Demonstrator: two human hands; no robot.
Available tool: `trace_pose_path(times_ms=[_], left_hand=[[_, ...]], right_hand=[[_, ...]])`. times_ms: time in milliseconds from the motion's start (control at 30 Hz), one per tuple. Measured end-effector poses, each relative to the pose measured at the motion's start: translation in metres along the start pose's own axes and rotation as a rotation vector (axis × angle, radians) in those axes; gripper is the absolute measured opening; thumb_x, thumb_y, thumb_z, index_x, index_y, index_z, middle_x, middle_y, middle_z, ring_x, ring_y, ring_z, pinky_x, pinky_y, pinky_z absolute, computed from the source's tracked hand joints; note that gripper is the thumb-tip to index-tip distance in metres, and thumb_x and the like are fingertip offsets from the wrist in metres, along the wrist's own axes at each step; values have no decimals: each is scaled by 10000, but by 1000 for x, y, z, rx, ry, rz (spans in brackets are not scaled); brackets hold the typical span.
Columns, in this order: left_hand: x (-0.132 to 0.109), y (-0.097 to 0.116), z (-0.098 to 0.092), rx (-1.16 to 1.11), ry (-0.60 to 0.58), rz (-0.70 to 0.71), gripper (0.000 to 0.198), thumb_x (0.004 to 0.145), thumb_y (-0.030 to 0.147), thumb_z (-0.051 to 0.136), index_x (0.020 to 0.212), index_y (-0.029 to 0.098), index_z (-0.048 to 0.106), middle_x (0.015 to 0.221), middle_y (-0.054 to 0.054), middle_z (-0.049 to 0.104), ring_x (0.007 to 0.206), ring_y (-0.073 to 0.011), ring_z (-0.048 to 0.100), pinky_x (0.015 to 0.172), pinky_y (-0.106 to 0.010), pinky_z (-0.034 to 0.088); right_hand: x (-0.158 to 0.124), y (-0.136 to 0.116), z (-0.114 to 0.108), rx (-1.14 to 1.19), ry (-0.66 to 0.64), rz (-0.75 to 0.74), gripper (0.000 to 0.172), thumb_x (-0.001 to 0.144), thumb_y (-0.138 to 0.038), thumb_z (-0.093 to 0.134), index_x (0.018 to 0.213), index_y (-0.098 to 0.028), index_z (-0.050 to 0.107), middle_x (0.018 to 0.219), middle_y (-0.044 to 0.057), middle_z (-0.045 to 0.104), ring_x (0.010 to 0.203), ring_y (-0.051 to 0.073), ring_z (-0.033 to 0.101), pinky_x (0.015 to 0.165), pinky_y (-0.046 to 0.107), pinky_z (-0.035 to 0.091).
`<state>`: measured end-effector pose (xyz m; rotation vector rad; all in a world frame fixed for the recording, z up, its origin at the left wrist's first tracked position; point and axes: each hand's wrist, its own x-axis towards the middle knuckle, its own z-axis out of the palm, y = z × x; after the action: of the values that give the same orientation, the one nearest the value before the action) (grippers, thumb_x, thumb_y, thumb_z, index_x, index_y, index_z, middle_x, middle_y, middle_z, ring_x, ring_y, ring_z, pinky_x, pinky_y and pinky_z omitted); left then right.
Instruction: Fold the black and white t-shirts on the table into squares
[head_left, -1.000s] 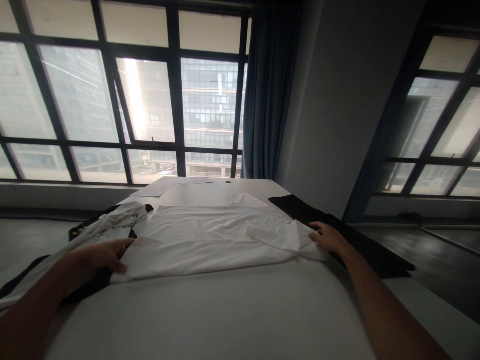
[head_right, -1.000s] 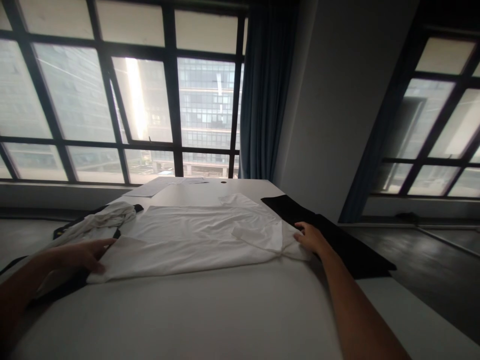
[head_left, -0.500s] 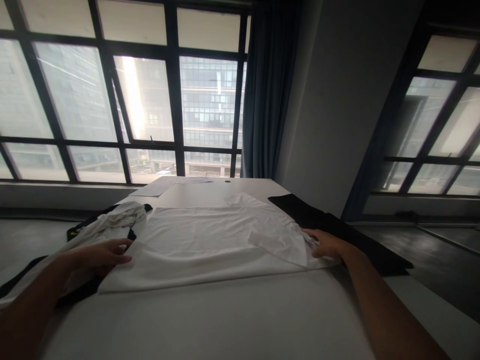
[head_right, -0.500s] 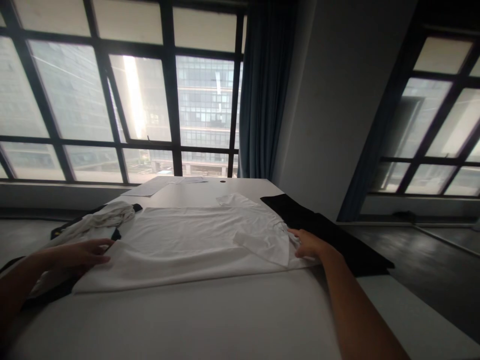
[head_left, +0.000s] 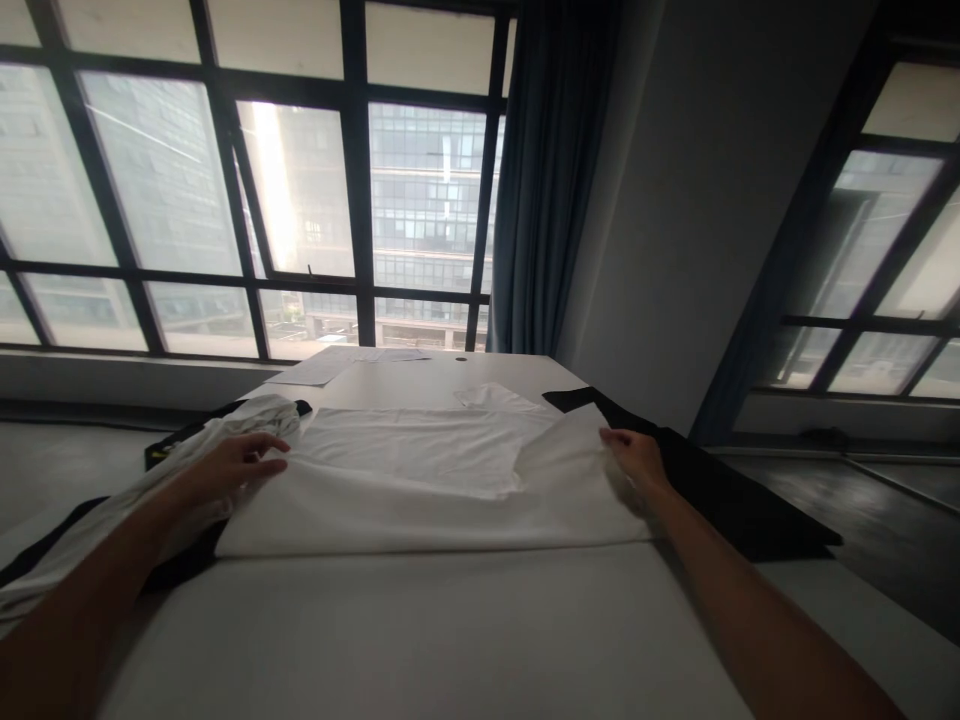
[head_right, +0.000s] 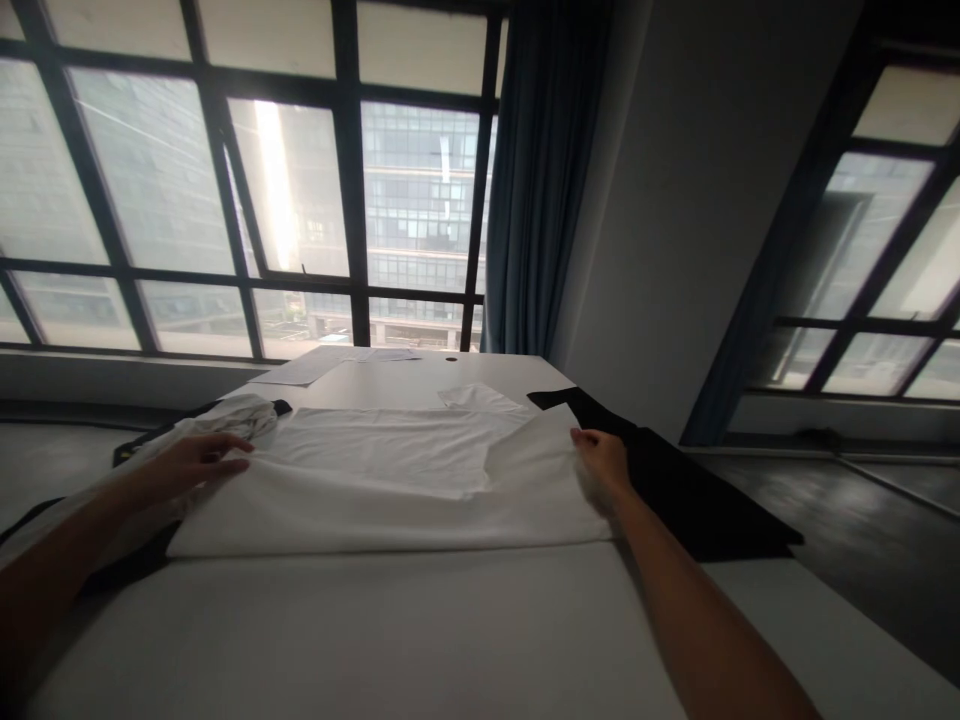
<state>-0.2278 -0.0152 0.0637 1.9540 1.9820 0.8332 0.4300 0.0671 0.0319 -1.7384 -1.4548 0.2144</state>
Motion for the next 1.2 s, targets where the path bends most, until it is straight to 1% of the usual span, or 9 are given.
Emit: trace_pose_path(times_ms=[100, 167, 267, 433, 567, 667, 833, 1067, 1200], left_hand=[[5, -10, 11, 28, -66, 23, 665, 550, 683, 627, 968, 176, 728, 741, -21, 595, 665, -207, 562, 640, -307, 453], [7, -18, 18, 53, -109, 23, 662, 537, 654, 649, 993, 180, 729, 759, -27, 632, 670, -214, 581, 655, -307, 466], [10, -24, 26, 113, -95, 56, 673, 601, 659, 611, 1055, 174, 723, 830, -51, 688, 715, -231, 616, 688, -302, 477], [12, -16, 41, 243, -64, 116, 672, 705, 651, 497, 1116, 164, 711, 896, -83, 721, 789, -247, 647, 749, -301, 466], [12, -6, 47, 297, -118, 117, 516, 684, 592, 512, 915, 201, 756, 870, -82, 719, 798, -246, 653, 753, -296, 461], [9, 0, 39, 269, -100, 130, 404, 676, 553, 526, 747, 206, 720, 862, -82, 714, 824, -255, 647, 761, -303, 452], [3, 2, 25, 99, -73, 70, 493, 715, 627, 474, 808, 185, 674, 776, -44, 692, 770, -240, 622, 705, -295, 444], [7, 0, 35, 182, -108, 77, 438, 637, 565, 507, 782, 190, 682, 656, -27, 658, 704, -239, 618, 664, -302, 428], [5, 4, 35, 190, -123, 74, 413, 657, 540, 502, 787, 193, 683, 639, -20, 652, 681, -227, 617, 660, -299, 425]], right_hand=[[6, 4, 16, 102, -52, 108, 573, 917, -474, 455, 1333, -98, 573, 1045, 173, 735, 926, 271, 715, 800, 357, 569], [6, 7, 21, 10, -105, 58, 594, 872, -404, 548, 1386, -106, 528, 1157, 173, 706, 1038, 281, 690, 901, 355, 539], [-1, 7, 21, -247, -218, -124, 499, 823, -348, 617, 1282, -154, 637, 1247, 139, 674, 1193, 287, 611, 1031, 338, 448], [-15, 4, 20, -433, -436, -278, 403, 863, -379, 582, 1186, -168, 698, 1288, 121, 654, 1209, 255, 597, 1044, 317, 422], [-17, 9, 23, -465, -424, -282, 416, 877, -400, 578, 1199, -162, 692, 1296, 128, 646, 1214, 251, 589, 1047, 319, 418], [-16, 13, 25, -443, -429, -276, 409, 898, -387, 556, 1220, -166, 679, 1320, 126, 630, 1238, 243, 569, 1069, 319, 399], [-15, 16, 29, -463, -406, -260, 474, 927, -399, 505, 1294, -120, 615, 1381, 167, 571, 1278, 266, 532, 1086, 350, 378], [-4, 15, 30, -575, -256, -124, 524, 890, -413, 544, 1334, -138, 576, 1232, 173, 660, 1131, 310, 625, 944, 392, 477], [16, -6, 44, -555, -277, -247, 435, 858, -253, 553, 1277, -163, 632, 1331, 152, 605, 1198, 289, 587, 988, 359, 454]])
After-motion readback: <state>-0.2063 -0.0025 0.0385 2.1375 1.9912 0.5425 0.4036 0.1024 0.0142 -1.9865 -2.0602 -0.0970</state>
